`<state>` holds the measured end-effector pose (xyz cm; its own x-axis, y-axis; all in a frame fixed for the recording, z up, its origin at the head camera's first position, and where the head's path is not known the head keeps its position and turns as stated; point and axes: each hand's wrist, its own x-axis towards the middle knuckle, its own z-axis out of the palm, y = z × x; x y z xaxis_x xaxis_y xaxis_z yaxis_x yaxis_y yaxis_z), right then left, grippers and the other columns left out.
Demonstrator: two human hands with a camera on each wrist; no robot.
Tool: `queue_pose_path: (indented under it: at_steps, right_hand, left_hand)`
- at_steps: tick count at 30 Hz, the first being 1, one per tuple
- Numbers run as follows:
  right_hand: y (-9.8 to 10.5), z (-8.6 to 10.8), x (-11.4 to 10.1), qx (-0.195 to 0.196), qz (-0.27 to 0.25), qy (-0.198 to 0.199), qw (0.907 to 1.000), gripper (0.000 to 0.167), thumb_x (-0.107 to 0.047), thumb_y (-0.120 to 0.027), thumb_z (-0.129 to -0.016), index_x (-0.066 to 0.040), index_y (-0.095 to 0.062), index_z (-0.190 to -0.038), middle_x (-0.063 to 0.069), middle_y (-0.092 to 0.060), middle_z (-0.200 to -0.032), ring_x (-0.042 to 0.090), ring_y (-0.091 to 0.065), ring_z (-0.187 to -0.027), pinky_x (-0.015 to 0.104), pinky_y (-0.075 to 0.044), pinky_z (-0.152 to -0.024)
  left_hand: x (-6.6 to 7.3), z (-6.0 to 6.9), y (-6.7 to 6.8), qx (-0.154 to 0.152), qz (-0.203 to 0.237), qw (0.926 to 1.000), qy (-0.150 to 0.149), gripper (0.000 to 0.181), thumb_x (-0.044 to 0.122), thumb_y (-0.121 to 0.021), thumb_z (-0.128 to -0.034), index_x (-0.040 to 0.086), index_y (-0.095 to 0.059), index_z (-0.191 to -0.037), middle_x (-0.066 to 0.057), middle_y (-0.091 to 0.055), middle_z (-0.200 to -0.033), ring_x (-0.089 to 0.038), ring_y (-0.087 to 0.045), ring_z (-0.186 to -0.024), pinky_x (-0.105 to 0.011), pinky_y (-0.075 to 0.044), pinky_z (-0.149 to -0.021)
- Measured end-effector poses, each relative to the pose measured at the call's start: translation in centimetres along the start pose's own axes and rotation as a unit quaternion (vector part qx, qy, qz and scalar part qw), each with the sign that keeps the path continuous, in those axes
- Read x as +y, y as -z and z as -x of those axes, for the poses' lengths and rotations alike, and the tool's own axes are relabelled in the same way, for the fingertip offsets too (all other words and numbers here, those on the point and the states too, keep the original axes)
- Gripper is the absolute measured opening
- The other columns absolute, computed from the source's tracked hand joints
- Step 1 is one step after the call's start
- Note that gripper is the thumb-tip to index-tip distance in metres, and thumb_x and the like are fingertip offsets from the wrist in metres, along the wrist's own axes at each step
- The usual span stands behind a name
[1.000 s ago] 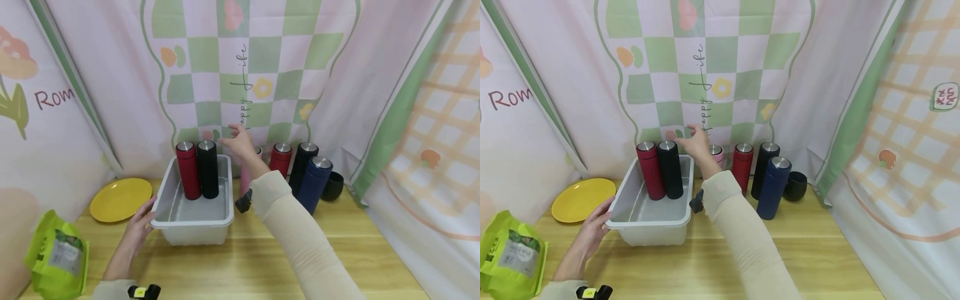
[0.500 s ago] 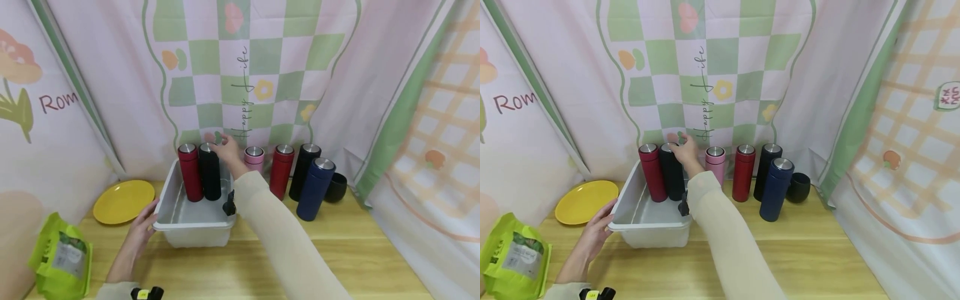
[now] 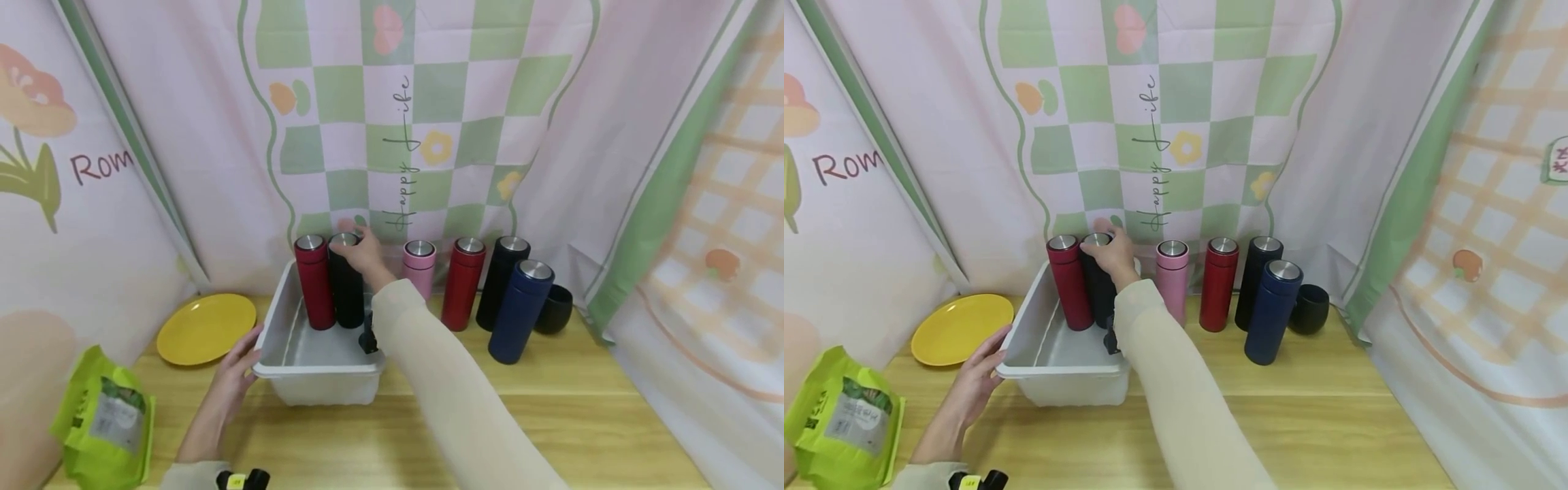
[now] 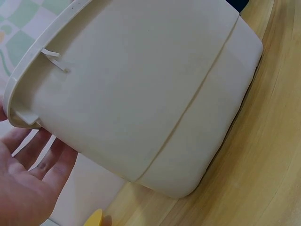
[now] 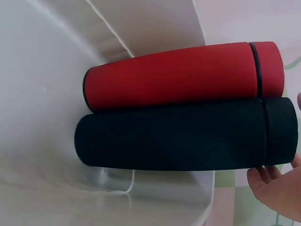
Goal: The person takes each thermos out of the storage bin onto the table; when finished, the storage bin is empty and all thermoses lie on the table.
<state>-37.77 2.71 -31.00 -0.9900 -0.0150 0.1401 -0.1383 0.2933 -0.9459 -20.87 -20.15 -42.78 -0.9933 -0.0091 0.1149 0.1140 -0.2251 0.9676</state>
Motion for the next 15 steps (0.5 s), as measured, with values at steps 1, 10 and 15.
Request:
queue_pose_path:
  at_steps: [1, 10, 15]
  right_hand:
    - [-0.08, -0.04, 0.09, -0.001, 0.007, 0.003, 1.0000, 0.076, -0.024, -0.078, -0.084, -0.005, -0.039, -0.147, 0.018, -0.042, -0.145, 0.031, -0.043, -0.128, 0.041, -0.039, -0.102]
    - [-0.43, -0.13, 0.47, -0.001, 0.055, 0.004, 0.9985, 0.081, -0.028, -0.079, -0.083, -0.010, -0.038, -0.149, 0.015, -0.041, -0.147, 0.031, -0.041, -0.130, 0.042, -0.037, -0.104]
    - [-0.60, 0.00, 0.34, -0.001, 0.065, 0.004, 0.9979, 0.079, -0.024, -0.080, -0.082, -0.010, -0.039, -0.149, 0.015, -0.042, -0.146, 0.032, -0.043, -0.128, 0.043, -0.039, -0.102]
  left_hand:
    - [-0.01, -0.02, -0.01, 0.001, -0.001, 1.0000, 0.002, 0.045, 0.008, -0.049, -0.1006, 0.020, -0.049, -0.144, 0.021, -0.052, -0.123, -0.003, -0.048, -0.111, -0.024, -0.045, -0.089]
    - [0.05, 0.13, -0.02, -0.004, -0.003, 1.0000, 0.003, 0.046, 0.008, -0.048, -0.1008, 0.019, -0.047, -0.145, 0.020, -0.049, -0.125, -0.003, -0.047, -0.113, -0.025, -0.044, -0.091]
    - [0.18, 0.11, -0.03, 0.001, -0.006, 0.9999, 0.010, 0.047, 0.009, -0.048, -0.1013, 0.016, -0.043, -0.148, 0.019, -0.047, -0.125, -0.003, -0.046, -0.114, -0.026, -0.044, -0.092]
